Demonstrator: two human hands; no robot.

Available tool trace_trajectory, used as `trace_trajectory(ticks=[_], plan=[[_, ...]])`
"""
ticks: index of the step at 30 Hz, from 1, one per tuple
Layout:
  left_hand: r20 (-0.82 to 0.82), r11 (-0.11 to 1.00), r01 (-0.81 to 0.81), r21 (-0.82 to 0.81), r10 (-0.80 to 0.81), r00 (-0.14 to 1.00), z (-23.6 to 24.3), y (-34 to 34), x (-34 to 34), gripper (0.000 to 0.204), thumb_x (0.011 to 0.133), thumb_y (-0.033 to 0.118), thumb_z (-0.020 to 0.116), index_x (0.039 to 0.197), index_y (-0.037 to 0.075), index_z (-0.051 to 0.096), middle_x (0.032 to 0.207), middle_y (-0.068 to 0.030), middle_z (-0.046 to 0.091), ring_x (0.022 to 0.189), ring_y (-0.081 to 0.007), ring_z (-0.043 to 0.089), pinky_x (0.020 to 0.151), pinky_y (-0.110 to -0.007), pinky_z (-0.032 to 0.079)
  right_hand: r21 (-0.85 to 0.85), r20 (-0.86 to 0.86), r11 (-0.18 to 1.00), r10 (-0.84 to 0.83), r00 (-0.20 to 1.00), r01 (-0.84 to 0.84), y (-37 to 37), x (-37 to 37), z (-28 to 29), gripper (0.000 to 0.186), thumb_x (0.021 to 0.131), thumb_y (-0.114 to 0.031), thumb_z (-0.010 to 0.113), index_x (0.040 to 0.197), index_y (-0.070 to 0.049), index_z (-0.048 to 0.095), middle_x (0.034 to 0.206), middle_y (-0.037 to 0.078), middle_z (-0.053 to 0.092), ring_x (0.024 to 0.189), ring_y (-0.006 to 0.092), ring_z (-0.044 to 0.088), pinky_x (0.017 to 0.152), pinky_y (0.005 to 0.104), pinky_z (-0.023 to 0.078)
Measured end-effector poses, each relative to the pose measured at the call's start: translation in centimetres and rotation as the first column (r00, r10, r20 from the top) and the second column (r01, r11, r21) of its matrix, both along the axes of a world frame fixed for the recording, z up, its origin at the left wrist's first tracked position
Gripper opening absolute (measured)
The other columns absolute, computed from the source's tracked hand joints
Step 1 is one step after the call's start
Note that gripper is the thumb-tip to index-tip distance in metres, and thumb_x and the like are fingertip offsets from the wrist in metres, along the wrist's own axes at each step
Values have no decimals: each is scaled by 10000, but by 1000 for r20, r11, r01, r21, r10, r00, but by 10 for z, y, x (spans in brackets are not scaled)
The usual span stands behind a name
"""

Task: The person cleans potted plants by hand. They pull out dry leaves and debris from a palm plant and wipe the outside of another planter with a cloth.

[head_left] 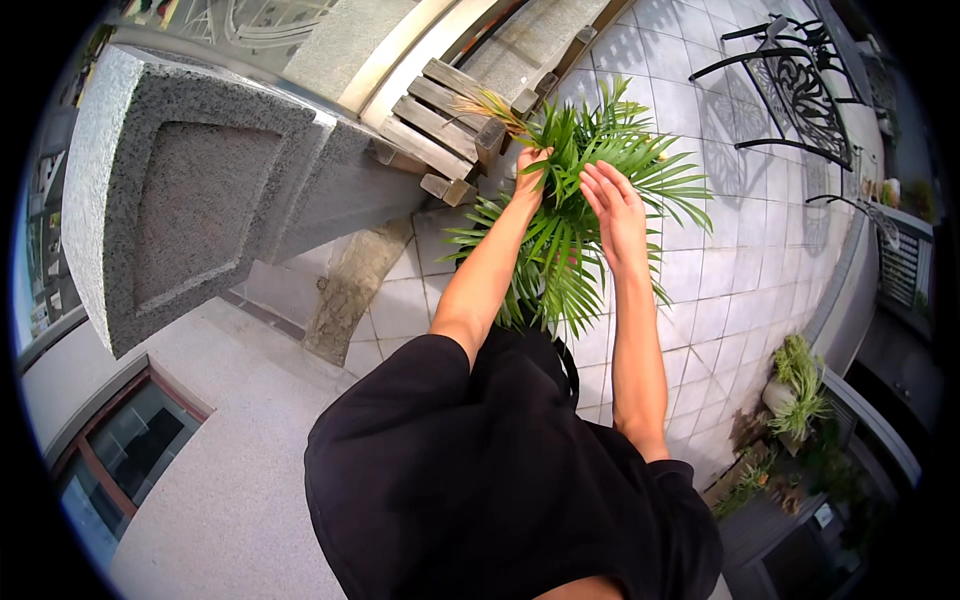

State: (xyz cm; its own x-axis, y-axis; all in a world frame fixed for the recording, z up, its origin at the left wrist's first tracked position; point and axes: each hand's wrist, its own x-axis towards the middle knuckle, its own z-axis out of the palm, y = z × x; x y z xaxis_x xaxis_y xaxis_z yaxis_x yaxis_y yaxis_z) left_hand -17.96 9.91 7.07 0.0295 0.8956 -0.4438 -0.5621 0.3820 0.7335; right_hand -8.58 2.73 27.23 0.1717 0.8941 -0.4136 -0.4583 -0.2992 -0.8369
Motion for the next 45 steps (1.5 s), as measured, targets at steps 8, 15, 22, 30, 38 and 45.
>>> trace_trajectory(ticks=[8, 15, 22, 30, 38, 45], plan=[[-175, 971, -30, 237, 73, 982, 46, -12, -6, 199, 884, 147, 577, 1002, -14, 579, 905, -26, 625, 787, -81, 551, 720, -225, 440, -3, -63, 1000, -11, 998, 11, 17, -19, -25, 348, 914, -60, 459, 1236, 69, 429, 1219, 173, 512, 1132, 233, 515, 971, 329, 423], [-165, 959, 8, 282, 40, 985, 62, -16, -35, 234, 864, 91, 594, 1062, -28, 562, 982, -50, 624, 875, -81, 562, 780, -218, 447, 105, -14, 989, -107, 994, 107, 48, -31, -37, 371, 891, -45, 496, 1219, 114, 421, 1218, 189, 486, 1074, 238, 538, 927, 314, 456], [-266, 909, 177, 378, -76, 961, 86, -14, -42, 297, 838, 83, 625, 1108, 0, 535, 1009, -36, 601, 891, -90, 556, 792, -228, 442, 179, 230, 975, 86, 969, -129, 67, -15, -67, 380, 865, -41, 547, 1227, 45, 469, 1234, 124, 509, 1100, 187, 524, 948, 293, 415], [-392, 898, 297, 326, -158, 906, 81, 7, -40, 378, 943, 317, 481, 719, 12, 490, 615, 54, 378, 571, -47, 310, 492, -241, 267, 143, 485, 906, 287, 826, -399, 95, -5, -63, 380, 821, -134, 655, 1161, 8, 561, 1050, 61, 636, 961, 109, 576, 858, 253, 443], [-36, 948, 292, 124, -290, 956, 82, 36, -33, 238, 914, 235, 552, 845, 22, 632, 749, 23, 596, 659, -45, 489, 599, -200, 398, 53, 231, 980, 174, 957, -191, 111, 31, -67, 300, 876, -167, 597, 1106, 23, 579, 984, 58, 657, 895, 117, 608, 790, 246, 463], [338, 983, 178, 55, -186, 923, 79, 62, -16, 306, 942, 184, 469, 1111, -65, 526, 1030, -152, 624, 966, -228, 603, 853, -329, 481, 186, 237, 976, -153, 960, 110, 103, 27, -73, 501, 837, -129, 642, 1241, 62, 415, 1168, 125, 541, 1047, 148, 531, 888, 256, 421]])
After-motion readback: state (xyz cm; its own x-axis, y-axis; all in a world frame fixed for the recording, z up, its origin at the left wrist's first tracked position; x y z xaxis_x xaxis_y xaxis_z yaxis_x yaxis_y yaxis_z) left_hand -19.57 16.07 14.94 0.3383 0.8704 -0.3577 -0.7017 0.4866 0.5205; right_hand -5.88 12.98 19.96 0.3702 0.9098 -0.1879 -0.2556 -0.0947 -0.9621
